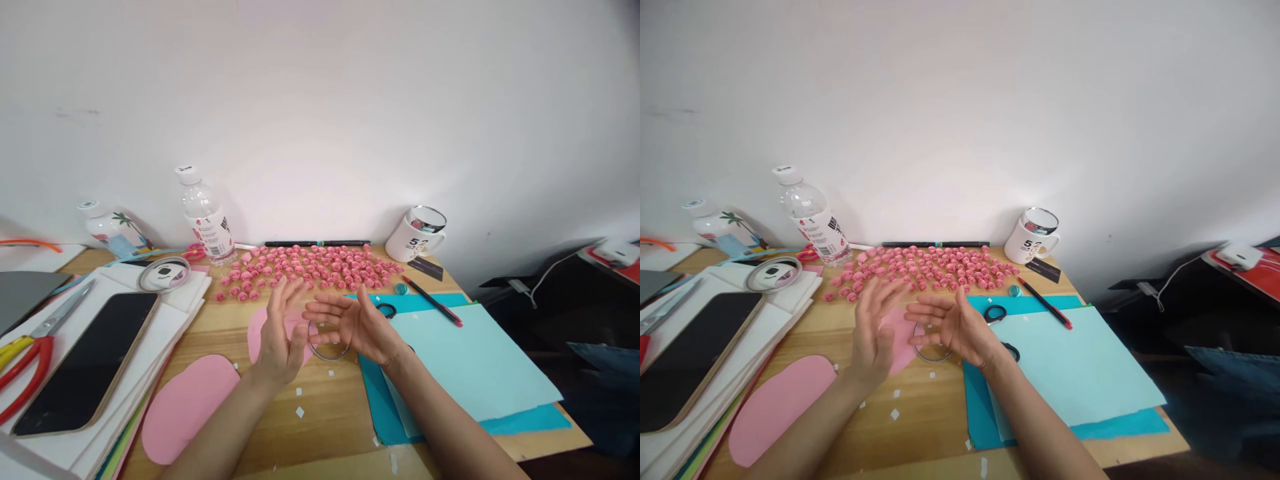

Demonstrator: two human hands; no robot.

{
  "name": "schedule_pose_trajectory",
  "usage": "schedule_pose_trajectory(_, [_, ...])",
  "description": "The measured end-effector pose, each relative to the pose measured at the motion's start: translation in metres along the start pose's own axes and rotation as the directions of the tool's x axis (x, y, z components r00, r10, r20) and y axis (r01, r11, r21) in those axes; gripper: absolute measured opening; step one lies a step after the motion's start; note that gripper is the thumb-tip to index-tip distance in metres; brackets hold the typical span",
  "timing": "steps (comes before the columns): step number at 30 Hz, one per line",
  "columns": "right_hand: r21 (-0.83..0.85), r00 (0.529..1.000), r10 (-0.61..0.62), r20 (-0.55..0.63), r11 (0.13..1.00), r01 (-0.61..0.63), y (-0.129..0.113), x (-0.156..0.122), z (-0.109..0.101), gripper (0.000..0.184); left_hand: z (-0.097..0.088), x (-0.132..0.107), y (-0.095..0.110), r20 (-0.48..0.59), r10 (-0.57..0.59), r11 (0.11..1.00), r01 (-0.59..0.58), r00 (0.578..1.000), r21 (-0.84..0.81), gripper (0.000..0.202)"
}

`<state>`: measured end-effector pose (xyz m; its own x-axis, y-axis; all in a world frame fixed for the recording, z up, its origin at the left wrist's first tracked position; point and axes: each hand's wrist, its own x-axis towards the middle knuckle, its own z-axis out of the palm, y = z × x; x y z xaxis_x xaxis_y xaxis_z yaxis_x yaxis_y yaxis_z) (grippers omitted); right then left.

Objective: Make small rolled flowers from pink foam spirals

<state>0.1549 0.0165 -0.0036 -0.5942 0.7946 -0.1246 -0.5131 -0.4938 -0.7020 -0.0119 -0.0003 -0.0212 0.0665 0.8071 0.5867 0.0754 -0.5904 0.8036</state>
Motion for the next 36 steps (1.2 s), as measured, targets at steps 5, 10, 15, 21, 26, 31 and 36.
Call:
schedule_pose_trajectory(5, [-0.013,0.998,0.062,0.031,0.998,-0.062,0.001,0.001,0.002,0.076,-0.001,0.0,0.005,0.126,-0.063,0.998,0.065,0.99,-0.01,0.054])
schedule_pose_trajectory(10, [-0.011,0.997,-0.037,-0.064,0.999,0.036,0.0,0.002,-0.004,0.052,-0.004,0.011,0.004,-0.228,-0.048,0.954,0.112,0.973,0.28,0.039])
schedule_pose_trajectory(15, [-0.073,0.982,-0.027,-0.185,0.997,0.013,0.004,0.003,-0.013,0.032,-0.019,0.024,-0.005,-0.095,-0.278,0.732,0.275,0.956,0.624,0.01])
schedule_pose_trajectory(21, [-0.074,0.968,0.058,-0.242,0.994,-0.078,0.007,0.007,-0.021,0.037,-0.029,0.025,-0.007,0.216,-0.57,0.584,0.206,0.793,0.785,0.016])
schedule_pose_trajectory(26, [-0.142,0.967,0.057,-0.25,0.985,-0.095,0.008,0.009,-0.02,0.033,-0.024,0.024,0.002,0.278,-0.621,0.51,0.108,0.733,0.853,0.047])
schedule_pose_trajectory(31, [-0.275,0.969,0.012,-0.247,0.958,-0.082,0.011,0.011,-0.017,0.027,-0.027,0.023,0.0,0.288,-0.626,0.512,0.104,0.725,0.853,0.049])
schedule_pose_trajectory(36, [-0.341,0.967,0.008,-0.255,0.935,-0.097,0.012,0.016,-0.015,0.031,-0.034,0.023,-0.001,0.276,-0.62,0.519,0.12,0.735,0.847,0.041])
